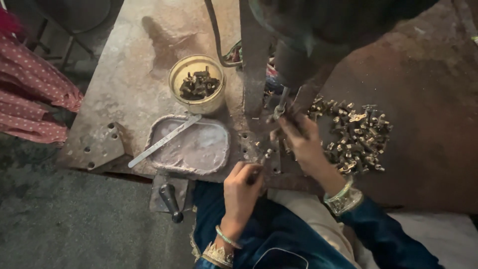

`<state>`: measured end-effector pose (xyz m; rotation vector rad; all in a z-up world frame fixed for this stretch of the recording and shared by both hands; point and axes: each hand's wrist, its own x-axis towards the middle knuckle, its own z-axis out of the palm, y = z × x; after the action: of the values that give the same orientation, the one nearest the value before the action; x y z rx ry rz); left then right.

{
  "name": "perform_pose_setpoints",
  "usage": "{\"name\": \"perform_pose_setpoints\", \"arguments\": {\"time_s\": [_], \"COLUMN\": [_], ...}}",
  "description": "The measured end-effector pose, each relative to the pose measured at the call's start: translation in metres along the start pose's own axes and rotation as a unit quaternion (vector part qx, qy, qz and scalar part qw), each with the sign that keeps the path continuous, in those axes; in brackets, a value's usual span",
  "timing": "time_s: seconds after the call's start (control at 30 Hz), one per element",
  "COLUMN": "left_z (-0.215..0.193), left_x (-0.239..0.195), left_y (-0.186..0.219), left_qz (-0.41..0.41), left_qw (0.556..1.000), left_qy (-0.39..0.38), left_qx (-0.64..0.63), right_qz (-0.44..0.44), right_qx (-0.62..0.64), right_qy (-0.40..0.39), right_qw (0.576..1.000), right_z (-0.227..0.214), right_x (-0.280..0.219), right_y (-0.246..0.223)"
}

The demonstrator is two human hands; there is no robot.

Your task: Drilling holes into small metal components using a stationary drill press at a workbench.

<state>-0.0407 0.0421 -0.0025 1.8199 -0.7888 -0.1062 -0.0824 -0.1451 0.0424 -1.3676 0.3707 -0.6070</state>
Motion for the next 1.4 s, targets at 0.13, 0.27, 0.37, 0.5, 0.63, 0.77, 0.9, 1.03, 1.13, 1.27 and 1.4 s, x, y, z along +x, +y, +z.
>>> {"name": "perform_pose_setpoints", "arguments": {"time_s": [0.13,0.27,0.37,0.5,0.63,0.77,0.9,1.03,1.13,1.27,1.4], "left_z": [-0.001,0.003,0.016,0.017,0.002,-0.01,-0.014,-0.013,-0.011,-0.013,-0.013], "left_x": [0.017,0.059,0.072,0.066,0.045,0.025,0.017,0.01,0.007,0.008,0.02], "left_y": [0.009,0.023,0.011,-0.003,-0.003,0.009,0.018,0.018,0.014,0.012,0.017], "left_qz": [0.002,0.067,0.109,0.021,-0.229,-0.298,-0.32,-0.325,-0.338,-0.344,-0.337], "left_qw": [0.999,0.993,0.977,0.997,0.916,0.868,0.843,0.838,0.826,0.828,0.84], "left_qy": [0.005,0.025,-0.018,-0.025,0.008,0.015,0.021,0.024,0.026,0.023,0.037], "left_qx": [0.05,0.089,0.181,0.069,-0.328,-0.398,-0.431,-0.438,-0.451,-0.443,-0.424], "right_qz": [0.025,-0.002,0.046,0.053,0.023,0.039,0.035,0.081,0.046,0.061,0.054], "right_qx": [-0.018,-0.051,-0.017,-0.003,-0.025,-0.025,0.006,0.04,0.119,0.044,0.03], "right_qy": [0.022,-0.038,0.039,0.041,0.034,0.042,0.041,0.078,0.024,0.071,0.03], "right_qw": [0.999,0.998,0.998,0.998,0.999,0.998,0.999,0.993,0.991,0.995,0.998], "right_z": [0.005,-0.003,0.004,0.004,0.005,0.007,0.003,0.011,0.001,0.005,-0.002], "right_x": [-0.001,0.004,0.002,-0.002,-0.001,-0.002,0.001,-0.004,0.0,-0.004,-0.005], "right_y": [-0.02,-0.012,-0.018,-0.006,-0.01,-0.005,0.0,-0.014,0.003,-0.004,0.001]}}
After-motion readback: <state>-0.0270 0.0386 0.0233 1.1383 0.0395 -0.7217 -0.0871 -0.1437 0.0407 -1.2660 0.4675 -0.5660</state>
